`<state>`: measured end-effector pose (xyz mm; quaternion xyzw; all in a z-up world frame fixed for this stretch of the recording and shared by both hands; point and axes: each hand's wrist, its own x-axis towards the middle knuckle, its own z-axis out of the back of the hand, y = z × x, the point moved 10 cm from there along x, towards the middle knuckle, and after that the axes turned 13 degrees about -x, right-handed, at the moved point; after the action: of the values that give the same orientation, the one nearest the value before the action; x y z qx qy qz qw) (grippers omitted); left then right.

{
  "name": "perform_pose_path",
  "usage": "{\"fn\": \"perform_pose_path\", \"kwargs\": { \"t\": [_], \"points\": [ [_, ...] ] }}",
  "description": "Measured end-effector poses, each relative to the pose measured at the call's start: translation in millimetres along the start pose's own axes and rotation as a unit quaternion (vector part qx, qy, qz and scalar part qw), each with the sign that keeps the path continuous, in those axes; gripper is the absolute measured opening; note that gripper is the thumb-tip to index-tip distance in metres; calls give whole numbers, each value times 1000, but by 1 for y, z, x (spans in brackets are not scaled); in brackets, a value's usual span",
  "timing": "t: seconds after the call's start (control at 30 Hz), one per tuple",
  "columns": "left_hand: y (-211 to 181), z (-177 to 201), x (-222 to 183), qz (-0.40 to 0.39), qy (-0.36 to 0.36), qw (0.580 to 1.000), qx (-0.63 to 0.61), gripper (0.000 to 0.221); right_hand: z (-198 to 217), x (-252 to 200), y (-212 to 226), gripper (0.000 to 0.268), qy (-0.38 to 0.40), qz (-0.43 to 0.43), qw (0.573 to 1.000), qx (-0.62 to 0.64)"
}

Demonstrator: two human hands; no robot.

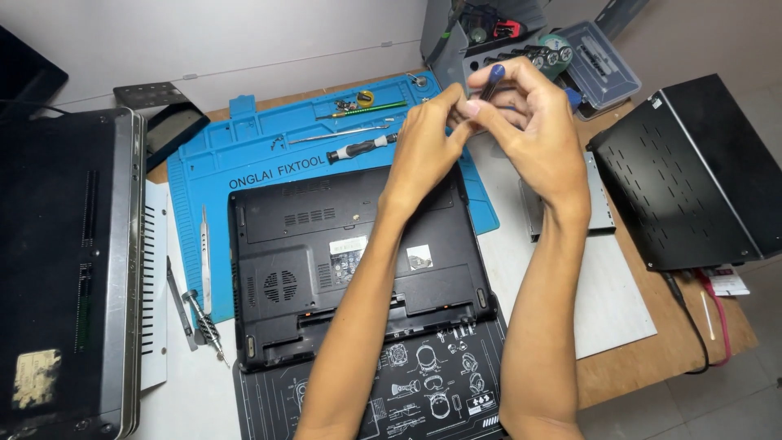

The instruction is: Disassembling a laptop to access and remove internal components like RAM and disconnecting cables using tools.

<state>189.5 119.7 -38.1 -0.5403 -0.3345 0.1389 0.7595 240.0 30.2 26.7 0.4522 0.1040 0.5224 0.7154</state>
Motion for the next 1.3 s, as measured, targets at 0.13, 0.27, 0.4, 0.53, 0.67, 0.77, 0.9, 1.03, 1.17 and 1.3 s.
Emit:
{"fn": "perform_pose_path", "kwargs": {
  "t": [0.13,0.27,0.4,0.53,0.67,0.77,0.9,1.03,1.17,1.3],
  "points": [
    [1,3,-2,13,-10,1000,1,33,4,-1,1,3,-17,9,1000,9],
    [6,-8,0,13,48,999,10,21,6,-1,-2,18,-10,-1,1000,7],
    [12,1,-1,24,-22,997,72,33,-4,0,0,14,-8,-18,999,31],
    [17,6,-4,33,-14,997,66,42,1,0,-4,6,-37,-11,999,-15],
    [8,0,-4,16,52,997,51,21,3,-1,1,19,-27,19,999,2],
    [2,-4,-2,16,46,998,36,11,2,-1,6,14,-26,13,1000,6],
    [9,-2,-2,47,-1,998,43,19,3,-1,6,8,-32,3,999,12],
    [15,1,-4,59,2,998,33,47,6,-1,-3,9,-32,-3,999,5],
    [10,-3,-2,39,42,998,29,26,4,-1,2,24,-22,12,1000,11],
    [14,3,-2,43,-4,998,40,30,-1,1,-5,14,-11,-1,1000,6]
  ]
}}
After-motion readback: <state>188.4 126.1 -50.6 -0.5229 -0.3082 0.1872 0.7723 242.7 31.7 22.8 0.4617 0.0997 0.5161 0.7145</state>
